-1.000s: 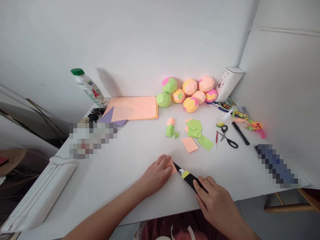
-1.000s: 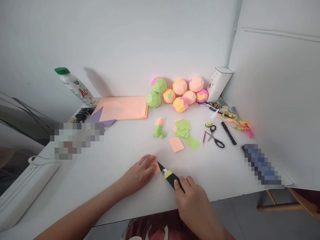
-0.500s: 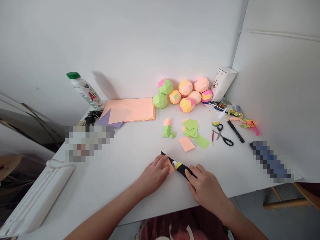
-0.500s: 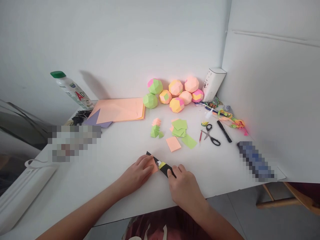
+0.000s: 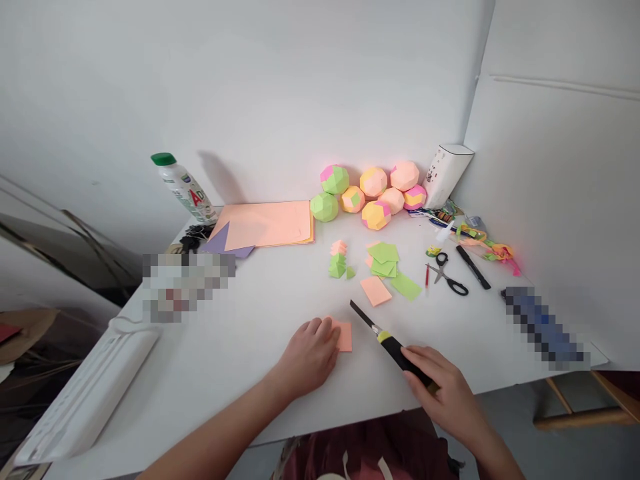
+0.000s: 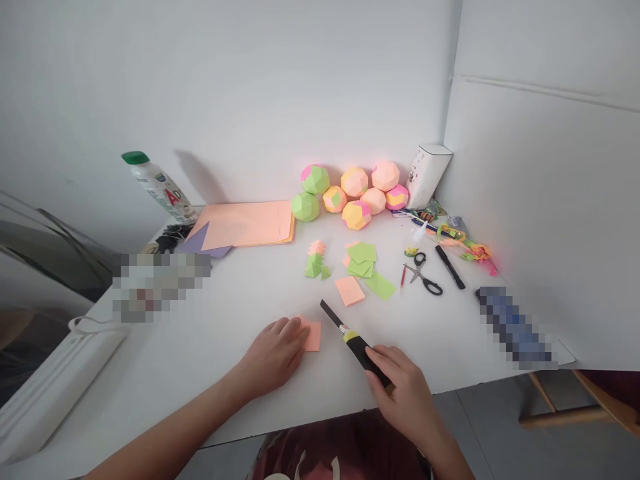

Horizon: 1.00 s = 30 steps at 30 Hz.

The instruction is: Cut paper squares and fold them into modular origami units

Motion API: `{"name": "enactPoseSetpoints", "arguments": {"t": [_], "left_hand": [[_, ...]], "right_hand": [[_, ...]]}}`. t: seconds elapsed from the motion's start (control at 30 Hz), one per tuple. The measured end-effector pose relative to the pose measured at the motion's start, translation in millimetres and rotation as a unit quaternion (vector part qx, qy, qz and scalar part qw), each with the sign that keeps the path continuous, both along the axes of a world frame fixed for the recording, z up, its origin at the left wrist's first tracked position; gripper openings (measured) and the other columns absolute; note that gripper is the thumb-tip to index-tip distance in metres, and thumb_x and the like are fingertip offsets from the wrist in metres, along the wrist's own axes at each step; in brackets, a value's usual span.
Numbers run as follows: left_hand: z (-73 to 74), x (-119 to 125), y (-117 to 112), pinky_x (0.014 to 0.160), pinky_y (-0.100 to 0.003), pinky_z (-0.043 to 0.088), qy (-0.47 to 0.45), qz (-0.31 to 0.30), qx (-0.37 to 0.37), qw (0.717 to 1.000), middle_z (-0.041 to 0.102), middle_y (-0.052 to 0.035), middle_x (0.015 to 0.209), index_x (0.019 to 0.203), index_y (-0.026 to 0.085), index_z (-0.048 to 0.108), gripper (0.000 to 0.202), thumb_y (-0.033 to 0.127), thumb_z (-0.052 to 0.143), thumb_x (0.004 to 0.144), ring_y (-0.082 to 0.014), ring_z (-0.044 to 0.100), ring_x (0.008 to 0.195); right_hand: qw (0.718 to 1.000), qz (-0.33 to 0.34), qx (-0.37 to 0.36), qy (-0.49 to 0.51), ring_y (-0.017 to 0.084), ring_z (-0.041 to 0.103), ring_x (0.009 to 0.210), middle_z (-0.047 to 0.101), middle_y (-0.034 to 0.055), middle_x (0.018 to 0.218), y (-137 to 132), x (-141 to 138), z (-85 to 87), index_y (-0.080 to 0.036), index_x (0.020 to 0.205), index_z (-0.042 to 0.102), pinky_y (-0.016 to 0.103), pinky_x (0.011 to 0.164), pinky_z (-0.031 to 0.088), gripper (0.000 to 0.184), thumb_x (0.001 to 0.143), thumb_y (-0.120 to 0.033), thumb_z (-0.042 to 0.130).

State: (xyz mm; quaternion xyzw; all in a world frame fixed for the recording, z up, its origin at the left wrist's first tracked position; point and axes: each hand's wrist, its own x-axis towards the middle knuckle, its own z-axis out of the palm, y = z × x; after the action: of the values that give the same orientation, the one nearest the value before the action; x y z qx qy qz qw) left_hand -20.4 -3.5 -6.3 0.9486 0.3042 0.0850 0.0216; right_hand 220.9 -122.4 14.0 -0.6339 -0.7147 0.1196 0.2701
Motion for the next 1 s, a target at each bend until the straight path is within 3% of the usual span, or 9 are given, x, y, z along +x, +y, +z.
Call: {"name": "enactPoseSetpoints", "arguments": {"t": [0.13,0.23,0.3,0.4,0.5,0.6,0.7,1.0], "left_hand": [[-4.1,2,-4,0.059,-0.038,0.048,-0.003,0.029,0.014,0.999,0.053,-0.0088,0.080,0.092,0.014,0.055,0.016,0.015,0.042,0.083,-0.0223,0.050,0.069],[-3.4,1,-1,0.066,-0.042,0.050,-0.055,0.039,0.021,0.998,0.055,-0.0117,0.086,0.081,0.015,0.056,0.012,0.017,0.044,0.083,-0.0263,0.053,0.082],[0.0,-4,3,0.078,-0.046,0.049,-0.093,0.006,0.013,0.996,0.054,-0.0155,0.106,0.088,0.015,0.057,0.015,0.014,0.044,0.081,-0.0309,0.049,0.103],[6.6,-14,9,0.097,-0.047,0.041,-0.092,-0.114,-0.064,0.987,0.045,-0.0144,0.130,0.119,0.014,0.048,0.045,0.008,0.046,0.075,-0.0302,0.037,0.123],[9.3,-21,12,0.096,-0.046,0.043,-0.087,-0.115,-0.115,0.983,0.050,-0.0137,0.127,0.121,0.016,0.047,0.046,0.012,0.049,0.075,-0.0290,0.043,0.117],[6.5,-20,12,0.090,-0.047,0.046,-0.097,-0.069,-0.113,0.986,0.053,-0.0149,0.121,0.112,0.016,0.052,0.032,0.015,0.048,0.080,-0.0292,0.048,0.111],[2.5,-18,11,0.089,-0.046,0.047,-0.105,-0.062,-0.110,0.986,0.054,-0.0146,0.118,0.108,0.015,0.054,0.026,0.020,0.049,0.083,-0.0288,0.048,0.110],[1.4,-16,13,0.087,-0.044,0.047,-0.120,-0.059,-0.106,0.985,0.055,-0.0139,0.115,0.112,0.018,0.050,0.032,0.028,0.054,0.082,-0.0285,0.050,0.107]], "right_hand": [[0.999,-0.009,-0.033,0.031,0.022,0.061,0.103,0.063,0.0104,0.113,-21,13,1.6,-0.021,0.116,0.060,0.032,0.083,0.056,0.030,0.089,-0.027,0.049],[0.999,-0.011,-0.034,0.026,0.023,0.061,0.104,0.064,0.0103,0.112,-27,18,2.6,-0.022,0.116,0.060,0.032,0.080,0.057,0.030,0.088,-0.028,0.051],[0.999,-0.008,-0.025,0.018,0.023,0.061,0.102,0.064,0.0100,0.110,-29,19,3.3,-0.021,0.115,0.061,0.032,0.081,0.057,0.030,0.087,-0.028,0.052],[1.000,0.007,-0.018,0.007,0.023,0.062,0.102,0.065,0.0099,0.109,-29,19,5.3,-0.021,0.114,0.062,0.032,0.083,0.056,0.029,0.086,-0.026,0.053],[0.999,0.032,-0.024,-0.002,0.022,0.062,0.102,0.066,0.0092,0.109,-31,18,8.9,-0.022,0.113,0.063,0.029,0.081,0.057,0.029,0.086,-0.024,0.052],[0.997,0.059,-0.038,-0.023,0.023,0.061,0.103,0.066,0.0076,0.110,-35,20,13.0,-0.023,0.115,0.062,0.028,0.080,0.057,0.031,0.085,-0.022,0.052],[0.994,0.083,-0.053,-0.055,0.023,0.060,0.105,0.066,0.0069,0.111,-41,23,17.3,-0.024,0.118,0.060,0.028,0.078,0.058,0.034,0.085,-0.021,0.053],[0.991,0.110,-0.032,-0.070,0.023,0.063,0.099,0.068,0.0058,0.106,-43,16,25.0,-0.025,0.113,0.063,0.028,0.077,0.058,0.033,0.082,-0.019,0.055]]}}
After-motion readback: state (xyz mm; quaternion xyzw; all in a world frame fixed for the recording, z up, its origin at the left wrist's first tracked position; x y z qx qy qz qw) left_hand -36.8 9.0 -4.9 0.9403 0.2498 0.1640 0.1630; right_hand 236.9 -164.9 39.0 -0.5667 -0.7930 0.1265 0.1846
